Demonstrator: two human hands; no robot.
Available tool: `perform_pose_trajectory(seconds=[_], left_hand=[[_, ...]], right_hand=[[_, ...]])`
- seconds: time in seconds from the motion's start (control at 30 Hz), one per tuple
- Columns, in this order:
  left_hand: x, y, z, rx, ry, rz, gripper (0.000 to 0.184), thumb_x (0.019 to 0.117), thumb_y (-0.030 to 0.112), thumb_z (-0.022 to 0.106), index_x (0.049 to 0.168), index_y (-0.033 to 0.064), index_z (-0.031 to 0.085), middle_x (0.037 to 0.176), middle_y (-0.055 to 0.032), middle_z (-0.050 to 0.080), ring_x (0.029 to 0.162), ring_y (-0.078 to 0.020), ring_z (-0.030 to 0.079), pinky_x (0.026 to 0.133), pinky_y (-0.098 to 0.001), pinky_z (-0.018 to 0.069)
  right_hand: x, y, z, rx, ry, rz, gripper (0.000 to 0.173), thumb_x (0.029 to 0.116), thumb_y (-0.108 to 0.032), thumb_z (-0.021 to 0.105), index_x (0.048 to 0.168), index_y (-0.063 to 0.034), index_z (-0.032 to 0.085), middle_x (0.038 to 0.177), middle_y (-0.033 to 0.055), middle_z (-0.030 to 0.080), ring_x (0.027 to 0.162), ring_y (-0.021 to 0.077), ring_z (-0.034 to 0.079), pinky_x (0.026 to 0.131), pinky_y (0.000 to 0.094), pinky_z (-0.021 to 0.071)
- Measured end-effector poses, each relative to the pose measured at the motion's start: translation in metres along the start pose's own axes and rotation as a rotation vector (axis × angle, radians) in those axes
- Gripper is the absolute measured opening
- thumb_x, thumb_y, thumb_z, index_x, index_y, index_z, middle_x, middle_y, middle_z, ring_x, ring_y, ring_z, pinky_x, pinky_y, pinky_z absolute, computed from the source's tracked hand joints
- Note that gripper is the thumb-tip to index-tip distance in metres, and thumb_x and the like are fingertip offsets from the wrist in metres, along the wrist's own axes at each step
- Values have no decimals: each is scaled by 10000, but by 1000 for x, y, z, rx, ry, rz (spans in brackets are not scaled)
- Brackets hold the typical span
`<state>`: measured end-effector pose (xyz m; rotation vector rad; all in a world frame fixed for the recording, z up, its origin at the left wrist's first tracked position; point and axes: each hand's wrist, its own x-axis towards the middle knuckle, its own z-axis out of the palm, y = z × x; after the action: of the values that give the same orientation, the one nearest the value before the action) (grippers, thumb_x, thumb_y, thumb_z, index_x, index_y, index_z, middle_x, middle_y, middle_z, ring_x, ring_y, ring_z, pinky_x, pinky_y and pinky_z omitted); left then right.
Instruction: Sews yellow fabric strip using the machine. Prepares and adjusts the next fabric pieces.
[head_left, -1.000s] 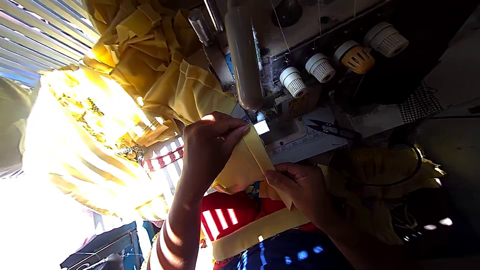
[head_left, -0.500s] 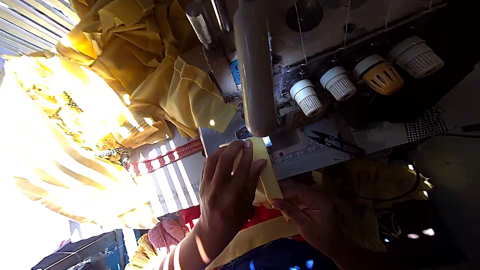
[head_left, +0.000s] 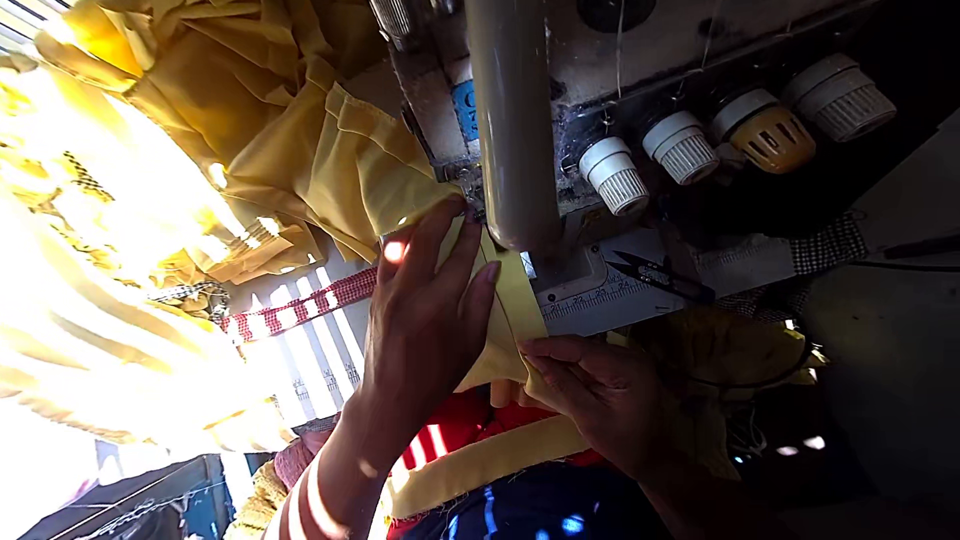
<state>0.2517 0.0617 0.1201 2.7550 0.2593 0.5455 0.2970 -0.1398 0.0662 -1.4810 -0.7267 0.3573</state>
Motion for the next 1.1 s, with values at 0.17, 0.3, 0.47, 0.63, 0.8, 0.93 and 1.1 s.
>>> perform_pose_trajectory(seconds=[0.17, 0.3, 0.47, 0.63, 0.8, 0.93, 1.1], left_hand=[[-8, -21, -8, -131, 142, -131, 396, 1060, 300, 531, 1335, 52, 670, 1484, -147, 548, 1383, -267, 503, 1148, -443, 408], [-84, -20, -12, -594, 80, -579, 628, 987, 376, 651, 1517, 126, 427, 1353, 2, 627, 1175, -92, 638, 976, -322, 557], [-133, -34, -27, -524, 140, -535, 535, 918, 215, 738, 1363, 20, 513, 1046, -6, 725, 915, -62, 718, 837, -258, 612], [-127, 13, -36, -179, 268, -364, 367, 1009, 251, 620, 1268, -6, 654, 1192, -149, 678, 1067, -192, 666, 889, -379, 571], [-118, 74, 5, -902, -177, -522, 245, 1023, 240, 637, 1002, 39, 775, 883, -31, 784, 814, -131, 764, 774, -331, 659], [-109, 85, -15, -1200, -140, -602, 227, 1038, 89, 575, 952, -32, 746, 887, -119, 784, 797, -198, 776, 755, -349, 660], [-95, 82, -43, -1678, -87, -652, 219, 1029, 187, 610, 970, 44, 765, 887, -110, 776, 799, -176, 770, 780, -331, 647]], right_hand=[[13, 11, 11, -1, 34, 61, 171, 989, -51, 633, 1124, -8, 729, 955, 26, 744, 794, 33, 688, 721, 195, 601], [-9, 12, 12, 83, 27, 236, 485, 918, -149, 769, 1308, -57, 496, 1085, 75, 715, 925, 145, 736, 808, 318, 649], [-66, 28, 1, -446, 65, 15, 204, 991, -196, 674, 1022, -18, 769, 1173, 138, 698, 1106, 151, 673, 958, 271, 571], [-106, 0, -16, -658, 8, -60, 269, 1017, -247, 599, 967, -38, 762, 747, 49, 717, 678, 122, 687, 653, 278, 583], [-123, -36, -28, -652, -453, -296, 227, 1041, -206, 542, 896, -108, 686, 686, 19, 635, 621, 169, 636, 565, 319, 530], [-81, -47, -62, -505, -770, -60, 397, 1032, -469, 549, 1002, -134, 760, 866, 44, 718, 822, 205, 705, 700, 427, 584], [7, -12, -26, -341, -96, -34, 349, 1038, -248, 586, 1304, -33, 656, 1255, 96, 681, 1101, 153, 689, 927, 332, 598]])
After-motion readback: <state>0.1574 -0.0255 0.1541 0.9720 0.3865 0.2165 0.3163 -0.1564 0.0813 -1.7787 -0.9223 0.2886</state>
